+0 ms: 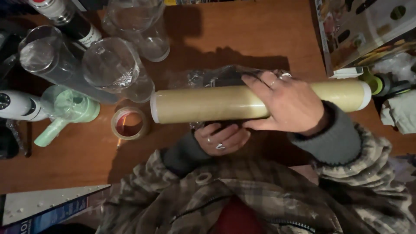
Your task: Wrapping a small black toaster with clear plastic cling film.
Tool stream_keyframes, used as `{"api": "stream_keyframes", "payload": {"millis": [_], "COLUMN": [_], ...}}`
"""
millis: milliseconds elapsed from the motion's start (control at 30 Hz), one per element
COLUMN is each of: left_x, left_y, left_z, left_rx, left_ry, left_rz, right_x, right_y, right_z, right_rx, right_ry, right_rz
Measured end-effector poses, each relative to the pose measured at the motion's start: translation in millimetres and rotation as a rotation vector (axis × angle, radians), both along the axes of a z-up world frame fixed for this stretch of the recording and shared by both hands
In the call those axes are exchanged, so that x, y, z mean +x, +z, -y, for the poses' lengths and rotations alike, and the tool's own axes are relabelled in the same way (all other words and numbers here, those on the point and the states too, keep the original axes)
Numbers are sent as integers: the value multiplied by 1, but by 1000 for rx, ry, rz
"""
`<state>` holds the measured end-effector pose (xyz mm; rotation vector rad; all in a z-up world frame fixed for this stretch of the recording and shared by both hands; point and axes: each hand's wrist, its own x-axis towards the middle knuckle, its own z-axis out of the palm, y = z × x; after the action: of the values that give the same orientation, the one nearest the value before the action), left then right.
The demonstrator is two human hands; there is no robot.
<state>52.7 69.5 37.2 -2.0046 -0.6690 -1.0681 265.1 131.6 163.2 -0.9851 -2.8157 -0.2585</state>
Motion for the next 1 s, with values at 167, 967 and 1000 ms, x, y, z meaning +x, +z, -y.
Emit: {"api": "stream_keyframes", "payload": {"millis": [167,967,1000], "left_x": [-3,20,22], "left_y": [-34,-80,-79], "left_z": [7,-100,-99], "left_rx": [-295,-93,-84], "left_ry": [-152,48,46], "left_rz": [-205,-196,-197], "right_x": [-6,-14,-13], "right_y": [-12,-24,-26], "right_z": [16,-80,-83], "right_rx": [327,337,345], "right_ry": [-28,-10,-13], "right_rz": [-32,-70,-70]}}
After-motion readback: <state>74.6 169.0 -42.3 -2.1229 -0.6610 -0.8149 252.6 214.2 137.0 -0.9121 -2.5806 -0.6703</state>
